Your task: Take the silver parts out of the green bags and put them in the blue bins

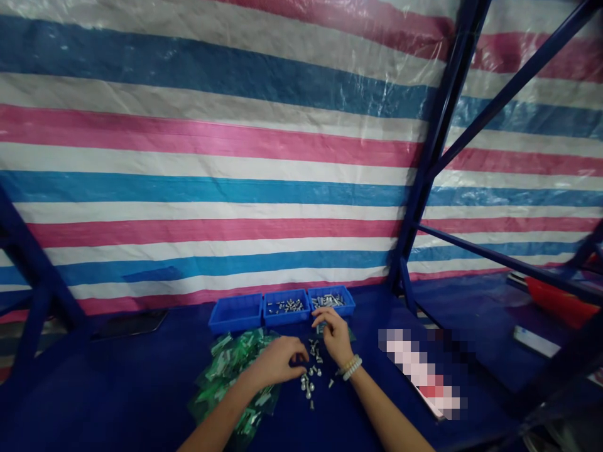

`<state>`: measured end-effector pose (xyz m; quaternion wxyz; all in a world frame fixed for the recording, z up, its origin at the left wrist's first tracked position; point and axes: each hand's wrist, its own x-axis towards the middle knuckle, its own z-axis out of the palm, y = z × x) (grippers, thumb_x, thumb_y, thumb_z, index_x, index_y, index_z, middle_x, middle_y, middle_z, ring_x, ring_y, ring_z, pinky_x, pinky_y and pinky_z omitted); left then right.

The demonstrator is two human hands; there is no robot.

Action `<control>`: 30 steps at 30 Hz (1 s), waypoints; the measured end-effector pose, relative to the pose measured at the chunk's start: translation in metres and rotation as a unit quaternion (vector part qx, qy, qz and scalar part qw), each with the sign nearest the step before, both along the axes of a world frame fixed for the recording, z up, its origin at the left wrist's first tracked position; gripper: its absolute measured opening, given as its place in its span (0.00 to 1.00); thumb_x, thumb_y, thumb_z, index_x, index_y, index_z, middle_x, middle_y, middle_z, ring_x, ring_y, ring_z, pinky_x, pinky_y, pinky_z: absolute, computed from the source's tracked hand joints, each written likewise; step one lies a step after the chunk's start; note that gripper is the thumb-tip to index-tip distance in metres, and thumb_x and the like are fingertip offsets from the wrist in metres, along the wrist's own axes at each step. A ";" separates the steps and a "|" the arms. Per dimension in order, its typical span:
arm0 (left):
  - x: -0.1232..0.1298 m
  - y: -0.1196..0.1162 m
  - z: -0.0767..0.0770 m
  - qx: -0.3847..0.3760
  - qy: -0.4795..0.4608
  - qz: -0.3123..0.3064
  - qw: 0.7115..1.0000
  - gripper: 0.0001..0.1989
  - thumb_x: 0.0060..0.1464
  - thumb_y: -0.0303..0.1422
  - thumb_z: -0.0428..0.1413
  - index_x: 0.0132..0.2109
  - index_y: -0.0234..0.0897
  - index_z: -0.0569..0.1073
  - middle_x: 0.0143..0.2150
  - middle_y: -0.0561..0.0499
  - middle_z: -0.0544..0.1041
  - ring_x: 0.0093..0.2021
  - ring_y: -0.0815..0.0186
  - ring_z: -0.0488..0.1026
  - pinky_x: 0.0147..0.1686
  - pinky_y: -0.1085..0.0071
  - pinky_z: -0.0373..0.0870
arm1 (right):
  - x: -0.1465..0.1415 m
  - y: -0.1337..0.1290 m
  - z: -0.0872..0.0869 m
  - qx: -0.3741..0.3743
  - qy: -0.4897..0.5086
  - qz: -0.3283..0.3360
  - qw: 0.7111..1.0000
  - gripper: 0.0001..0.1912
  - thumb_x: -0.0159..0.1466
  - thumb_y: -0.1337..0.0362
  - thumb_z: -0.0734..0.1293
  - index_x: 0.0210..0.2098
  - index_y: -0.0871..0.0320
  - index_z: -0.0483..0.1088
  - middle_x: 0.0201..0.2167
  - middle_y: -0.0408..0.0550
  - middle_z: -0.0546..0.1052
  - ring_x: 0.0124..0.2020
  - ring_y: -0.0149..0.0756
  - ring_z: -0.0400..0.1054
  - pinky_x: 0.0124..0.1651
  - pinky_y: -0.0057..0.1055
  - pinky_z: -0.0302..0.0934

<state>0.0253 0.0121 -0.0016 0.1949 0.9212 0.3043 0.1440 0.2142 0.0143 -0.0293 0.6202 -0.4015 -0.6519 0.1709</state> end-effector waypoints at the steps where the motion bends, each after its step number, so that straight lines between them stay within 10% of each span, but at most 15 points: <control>1: 0.000 -0.007 -0.002 -0.005 0.015 -0.007 1.000 0.08 0.45 0.30 0.61 0.36 0.39 0.76 0.32 0.53 0.76 0.31 0.65 0.73 0.32 0.74 0.64 | 0.000 0.000 0.000 -0.002 0.003 -0.005 1.000 0.21 0.45 0.81 0.53 0.24 0.56 0.73 0.37 0.48 0.76 0.41 0.38 0.70 0.46 0.35 0.61; 17: -0.006 -0.001 -0.010 -0.028 -0.088 0.092 0.991 0.12 0.47 0.20 0.53 0.37 0.38 0.75 0.33 0.51 0.77 0.34 0.64 0.73 0.36 0.72 0.67 | -0.002 0.000 -0.003 -0.001 0.007 -0.006 1.000 0.20 0.45 0.80 0.54 0.27 0.57 0.72 0.32 0.46 0.75 0.36 0.37 0.70 0.42 0.32 0.63; 30: -0.008 0.004 -0.011 -0.231 -0.400 0.147 0.875 0.13 0.49 0.33 0.61 0.42 0.35 0.72 0.35 0.47 0.80 0.39 0.61 0.77 0.42 0.67 0.72 | -0.016 -0.015 0.010 0.022 -0.064 0.106 0.992 0.11 0.62 0.72 0.61 0.38 0.56 0.74 0.33 0.48 0.76 0.36 0.36 0.70 0.41 0.32 0.65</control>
